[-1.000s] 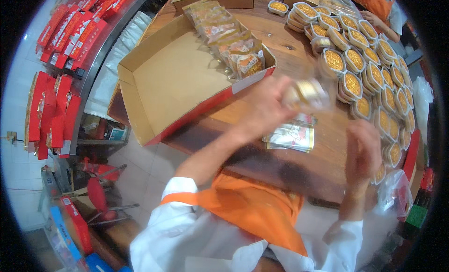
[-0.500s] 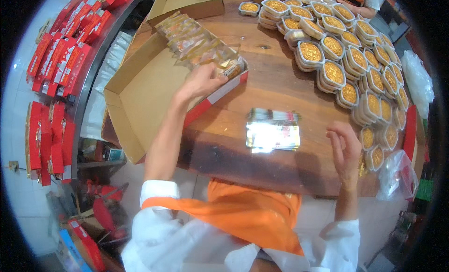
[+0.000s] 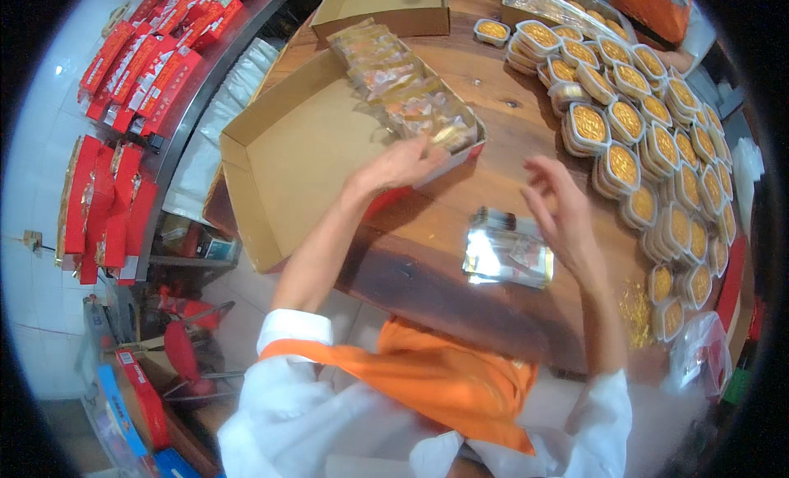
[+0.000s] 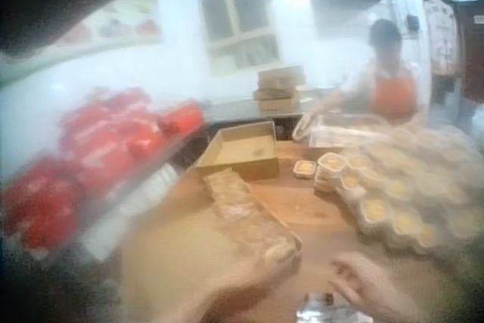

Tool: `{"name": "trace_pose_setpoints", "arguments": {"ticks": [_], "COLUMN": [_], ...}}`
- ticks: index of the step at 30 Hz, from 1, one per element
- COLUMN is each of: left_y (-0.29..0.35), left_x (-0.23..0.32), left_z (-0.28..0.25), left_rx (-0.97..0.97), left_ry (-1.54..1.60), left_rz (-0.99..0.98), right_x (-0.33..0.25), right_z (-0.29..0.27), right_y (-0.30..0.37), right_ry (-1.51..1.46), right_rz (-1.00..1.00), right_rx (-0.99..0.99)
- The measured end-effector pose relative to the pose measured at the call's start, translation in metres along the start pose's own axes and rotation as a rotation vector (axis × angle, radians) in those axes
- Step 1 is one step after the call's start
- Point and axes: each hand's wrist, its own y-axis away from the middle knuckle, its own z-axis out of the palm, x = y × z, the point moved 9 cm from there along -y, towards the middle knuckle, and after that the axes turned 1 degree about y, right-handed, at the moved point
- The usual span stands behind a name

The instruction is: The person places small plastic containers filled with a yellow food item into clear plastic bags and then arranges the packaged items into a cardboard box. The person handles the containers and bags by hand, repeatedly picking up items from a wooden table and placing them into the box.

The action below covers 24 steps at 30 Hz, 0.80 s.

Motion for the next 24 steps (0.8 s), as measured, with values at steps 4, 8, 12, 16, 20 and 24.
{"name": "trace_pose_setpoints", "arguments": {"ticks": [4,8,12,16,20,24], "left_y": [0.026,0.035,0.007,0.005,0.018,0.016], "left_x": [0.015,0.024,0.008,0.015,0.033,0.02], "left_z": [-0.017,-0.035,-0.046,-0.042,-0.04,-0.033], "left_rx": [0.048,0.119,0.174,0.416,0.442,0.419], "left_ry": [0.207,0.242,-0.028,0.088,0.065,-0.014], "left_rz": [0.32,0.206,0.079,0.404,0.489,0.444], "right_x": [-0.017,0.0,0.016,-0.001,-0.005,0.003], "right_z": [0.037,0.063,0.068,0.087,0.086,0.098], "right_y": [-0.057,-0.078,-0.081,-0.092,-0.093,-0.098], "right_ry": [0.154,0.044,0.02,0.367,0.488,0.608], "right_rz": [-0.26,-0.076,0.051,-0.197,-0.223,-0.192], "right_rx": [-0.011,-0.149,-0.201,-0.369,-0.356,-0.485]}}
